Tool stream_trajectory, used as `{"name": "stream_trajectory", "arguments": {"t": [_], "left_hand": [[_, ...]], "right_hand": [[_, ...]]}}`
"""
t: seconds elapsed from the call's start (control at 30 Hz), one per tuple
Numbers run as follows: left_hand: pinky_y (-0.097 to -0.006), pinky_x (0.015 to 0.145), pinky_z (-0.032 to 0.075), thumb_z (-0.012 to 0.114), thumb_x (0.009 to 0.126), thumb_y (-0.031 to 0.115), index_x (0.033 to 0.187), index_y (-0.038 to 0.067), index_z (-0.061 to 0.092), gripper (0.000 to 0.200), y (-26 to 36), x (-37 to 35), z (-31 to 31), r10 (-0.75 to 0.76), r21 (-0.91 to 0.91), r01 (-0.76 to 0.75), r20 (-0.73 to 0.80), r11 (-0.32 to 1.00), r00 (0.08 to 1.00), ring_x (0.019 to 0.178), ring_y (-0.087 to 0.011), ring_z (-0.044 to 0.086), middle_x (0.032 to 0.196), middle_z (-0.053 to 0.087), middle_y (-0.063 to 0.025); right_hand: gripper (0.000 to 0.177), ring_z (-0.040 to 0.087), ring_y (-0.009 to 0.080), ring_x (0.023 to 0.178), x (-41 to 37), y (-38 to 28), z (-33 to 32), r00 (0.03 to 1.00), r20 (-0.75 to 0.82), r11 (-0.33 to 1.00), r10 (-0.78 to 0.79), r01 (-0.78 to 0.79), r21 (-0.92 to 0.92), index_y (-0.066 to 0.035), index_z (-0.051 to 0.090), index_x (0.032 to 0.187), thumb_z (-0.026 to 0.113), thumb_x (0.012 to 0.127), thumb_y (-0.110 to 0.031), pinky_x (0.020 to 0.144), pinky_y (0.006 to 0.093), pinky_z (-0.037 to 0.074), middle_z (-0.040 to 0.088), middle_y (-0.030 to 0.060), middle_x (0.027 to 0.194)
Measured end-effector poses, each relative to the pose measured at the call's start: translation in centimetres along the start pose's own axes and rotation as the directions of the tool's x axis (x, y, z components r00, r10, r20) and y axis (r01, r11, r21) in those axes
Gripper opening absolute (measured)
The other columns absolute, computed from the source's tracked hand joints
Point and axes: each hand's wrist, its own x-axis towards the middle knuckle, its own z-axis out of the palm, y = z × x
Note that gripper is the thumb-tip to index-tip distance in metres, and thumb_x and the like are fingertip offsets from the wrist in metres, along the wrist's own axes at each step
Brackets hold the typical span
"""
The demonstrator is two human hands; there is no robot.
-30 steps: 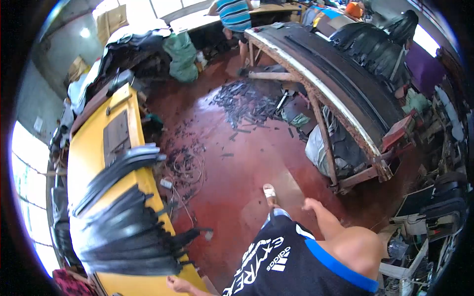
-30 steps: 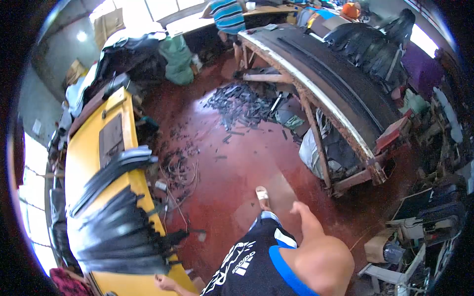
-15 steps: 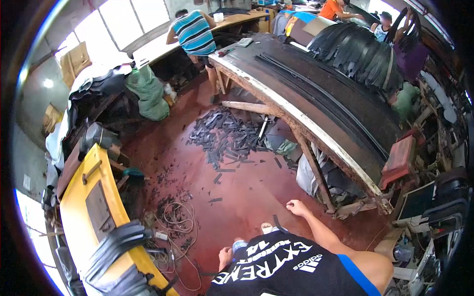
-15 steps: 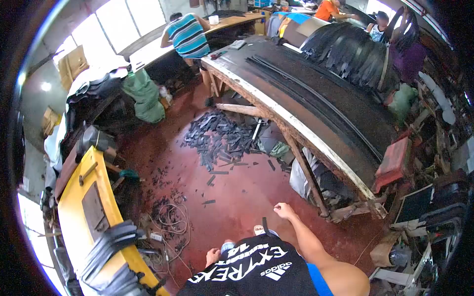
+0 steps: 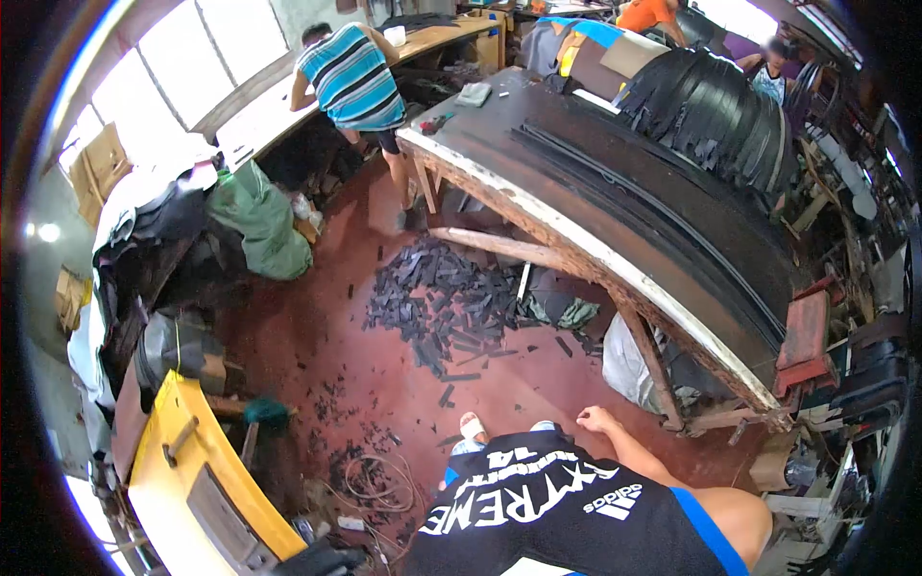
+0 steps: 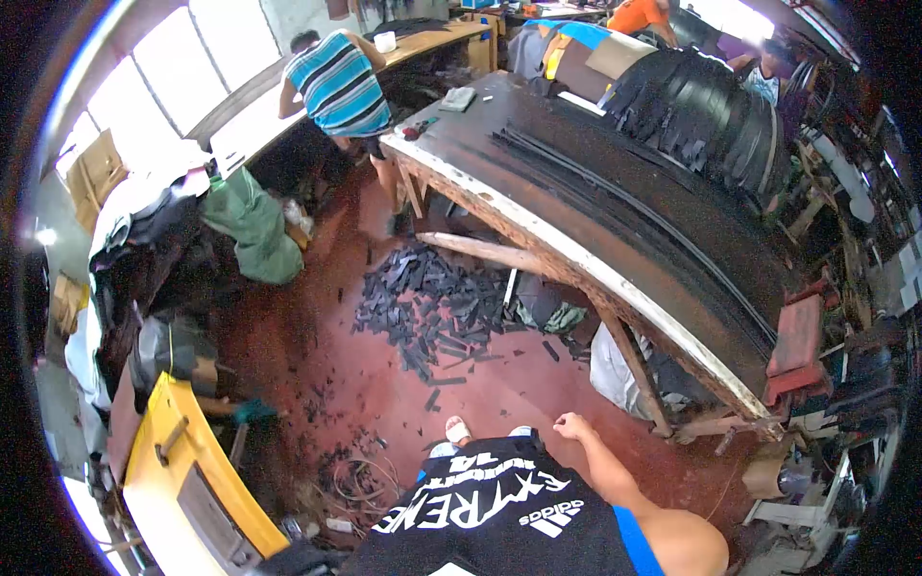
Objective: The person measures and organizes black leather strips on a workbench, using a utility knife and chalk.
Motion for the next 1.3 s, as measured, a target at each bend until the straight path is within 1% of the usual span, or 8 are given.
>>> {"name": "stream_trajectory", "arguments": {"t": [0.17,0.5,0.6,0.67,0.7,0.77,1.1,1.3], "left_hand": [[-0.0453,0.079,0.056,0.064,0.084,0.028,0.097,0.002,0.074,0.03,1.0,13.3,-12.9,0.061,-0.003,-0.061,-0.106,0.998,0.993,0.093,-0.0367,0.071,0.099,0.072,-0.0223],[-0.0428,0.075,0.055,0.064,0.09,0.017,0.103,0.0,0.071,0.023,11.6,33.4,-29.8,0.108,-0.119,-0.173,-0.422,0.978,0.9,0.081,-0.0331,0.071,0.092,0.072,-0.0212],[-0.0507,0.085,0.054,0.063,0.087,0.028,0.105,0.0,0.07,0.034,15.0,35.1,-26.9,0.207,0.188,-0.189,-0.084,0.964,0.975,0.101,-0.0417,0.066,0.108,0.068,-0.0241],[-0.0489,0.088,0.055,0.068,0.084,0.034,0.109,0.0,0.069,0.042,15.8,38.1,-26.5,0.564,0.419,-0.778,0.535,0.469,0.628,0.105,-0.0394,0.066,0.116,0.068,-0.0215],[-0.045,0.084,0.055,0.069,0.084,0.033,0.112,0.001,0.069,0.042,10.9,42.0,-21.9,0.305,0.097,-0.344,0.283,0.934,0.909,0.101,-0.0364,0.068,0.113,0.07,-0.0191],[-0.0419,0.078,0.052,0.065,0.089,0.03,0.111,0.003,0.069,0.035,16.4,39.9,-24.6,0.132,-0.046,-0.124,0.378,0.991,0.916,0.094,-0.0364,0.07,0.095,0.073,-0.0191],[-0.0439,0.076,0.052,0.06,0.093,0.028,0.104,0.003,0.07,0.029,28.2,54.4,-34.3,0.49,0.139,-0.608,0.468,0.781,0.736,0.093,-0.0385,0.069,0.095,0.07,-0.0229],[-0.0416,0.084,0.054,0.057,0.096,0.026,0.116,0.003,0.068,0.032,53.9,57.7,-42.8,0.658,-0.051,-0.831,0.639,0.554,0.399,0.098,-0.0354,0.07,0.105,0.07,-0.0216]], "right_hand": [[0.033,0.07,0.0207,0.094,5.0,-6.1,0.5,0.971,-0.18,0.963,-0.159,0.193,0.19,-0.004,0.072,0.113,0.07,0.089,-0.026,0.082,0.0345,0.055,0.074,0.0136,0.103],[0.035,0.068,0.0268,0.103,17.9,-11.5,-1.7,0.995,-0.05,0.957,0.082,-0.065,0.283,-0.008,0.073,0.113,0.067,0.089,-0.032,0.091,0.0392,0.052,0.072,0.0152,0.11],[0.028,0.07,0.0264,0.092,22.8,-9.8,-0.5,0.994,-0.102,0.946,0.034,0.001,0.325,-0.007,0.076,0.099,0.068,0.088,-0.031,0.082,0.0409,0.053,0.074,0.0145,0.099],[0.025,0.07,0.0288,0.088,22.7,-14.9,-7.4,0.975,-0.145,0.876,-0.169,0.216,0.431,-0.008,0.075,0.095,0.066,0.088,-0.03,0.08,0.0418,0.054,0.074,0.0138,0.093],[0.026,0.07,0.0291,0.086,26.5,-15.9,-6.5,0.953,-0.271,0.911,-0.131,0.224,0.347,-0.006,0.074,0.095,0.065,0.088,-0.029,0.08,0.0414,0.054,0.074,0.0145,0.09],[0.027,0.07,0.0283,0.091,27.8,-20.0,-9.8,0.972,-0.234,0.853,0.009,0.114,0.509,-0.007,0.073,0.105,0.065,0.09,-0.028,0.083,0.0403,0.054,0.074,0.0147,0.098],[0.027,0.069,0.0351,0.095,28.9,-24.0,-14.7,0.932,-0.346,0.783,0.11,0.133,0.607,-0.007,0.073,0.102,0.061,0.092,-0.03,0.084,0.0438,0.053,0.072,0.0169,0.105],[0.03,0.068,0.0372,0.09,31.8,-20.9,-4.9,0.838,-0.277,0.694,0.471,-0.158,0.702,-0.008,0.075,0.099,0.065,0.088,-0.034,0.082,0.0448,0.053,0.071,0.0219,0.099]]}}
